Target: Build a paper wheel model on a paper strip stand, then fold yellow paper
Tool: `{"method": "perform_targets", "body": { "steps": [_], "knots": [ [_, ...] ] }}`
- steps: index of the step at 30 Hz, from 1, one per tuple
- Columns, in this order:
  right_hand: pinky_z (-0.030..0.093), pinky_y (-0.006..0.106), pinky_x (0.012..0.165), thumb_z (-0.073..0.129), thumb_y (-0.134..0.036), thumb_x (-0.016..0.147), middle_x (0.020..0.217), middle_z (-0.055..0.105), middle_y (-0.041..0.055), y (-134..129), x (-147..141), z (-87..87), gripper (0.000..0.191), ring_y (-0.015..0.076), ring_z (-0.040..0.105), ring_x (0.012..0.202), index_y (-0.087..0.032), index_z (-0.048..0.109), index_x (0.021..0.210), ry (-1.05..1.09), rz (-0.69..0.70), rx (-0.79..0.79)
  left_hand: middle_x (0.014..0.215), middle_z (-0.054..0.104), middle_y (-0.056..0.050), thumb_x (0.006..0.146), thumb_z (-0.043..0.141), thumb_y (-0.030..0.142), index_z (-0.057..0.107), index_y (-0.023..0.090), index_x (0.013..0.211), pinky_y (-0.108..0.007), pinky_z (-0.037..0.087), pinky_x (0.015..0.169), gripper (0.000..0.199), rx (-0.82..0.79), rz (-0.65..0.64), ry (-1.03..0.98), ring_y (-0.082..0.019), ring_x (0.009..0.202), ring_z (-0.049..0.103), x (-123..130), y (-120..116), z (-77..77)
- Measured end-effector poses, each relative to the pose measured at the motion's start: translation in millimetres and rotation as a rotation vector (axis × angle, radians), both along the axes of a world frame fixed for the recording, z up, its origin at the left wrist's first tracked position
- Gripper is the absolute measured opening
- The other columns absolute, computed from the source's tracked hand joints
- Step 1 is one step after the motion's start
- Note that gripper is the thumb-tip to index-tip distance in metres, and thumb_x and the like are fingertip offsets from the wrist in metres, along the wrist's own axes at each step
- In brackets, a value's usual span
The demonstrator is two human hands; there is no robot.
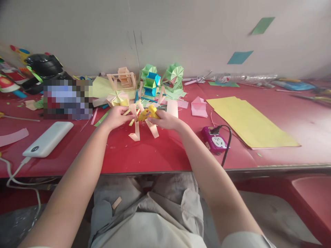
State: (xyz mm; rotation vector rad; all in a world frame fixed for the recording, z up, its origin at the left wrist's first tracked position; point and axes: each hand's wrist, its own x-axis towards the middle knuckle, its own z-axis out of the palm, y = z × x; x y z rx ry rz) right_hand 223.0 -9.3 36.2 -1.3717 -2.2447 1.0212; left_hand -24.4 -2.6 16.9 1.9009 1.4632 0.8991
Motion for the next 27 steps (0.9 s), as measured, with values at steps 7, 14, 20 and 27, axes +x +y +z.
{"method": "perform_targets", "body": {
  "steps": [7,14,20,27],
  "knots": [
    [0.035,0.027,0.063,0.051,-0.043,0.095,0.072,0.047,-0.0017,4,-3,-5.6,0.032,0.0128,0.044,0.067,-0.020,0.047,0.072,-0.051,0.034,0.065,0.055,0.035,0.005,0.073,0.075,0.044,0.047,0.019,0.059,-0.028,0.019,0.054,0.039,0.034,-0.004,0.005,-0.010,0.053,0.031,-1,3,-2.3],
    [0.033,0.028,0.060,0.051,-0.045,0.095,0.072,0.046,-0.0015,4,-3,-5.8,0.034,0.0130,0.043,0.065,-0.021,0.044,0.072,-0.097,0.010,0.074,0.056,0.044,0.002,0.071,0.077,0.047,0.057,0.019,0.064,-0.028,0.025,0.054,0.035,0.038,-0.013,-0.007,-0.013,0.057,0.039,-2,4,-3.3],
    [0.034,0.028,0.062,0.053,-0.044,0.095,0.075,0.050,0.0005,5,-2,-3.4,0.030,0.0146,0.048,0.068,-0.020,0.050,0.077,-0.124,0.015,0.075,0.057,0.045,0.002,0.072,0.076,0.043,0.055,0.018,0.063,-0.028,0.025,0.055,0.033,0.012,-0.012,-0.017,-0.013,0.056,0.040,-2,3,-3.2],
    [0.037,0.028,0.062,0.056,-0.043,0.094,0.075,0.056,0.0024,-6,-1,7.2,0.028,0.0157,0.052,0.068,-0.019,0.056,0.080,-0.157,-0.062,0.089,0.055,0.038,0.004,0.073,0.074,0.039,0.051,0.019,0.061,-0.028,0.023,0.054,0.033,0.020,-0.001,0.011,-0.011,0.053,0.034,-3,4,-3.4]
  ]
}}
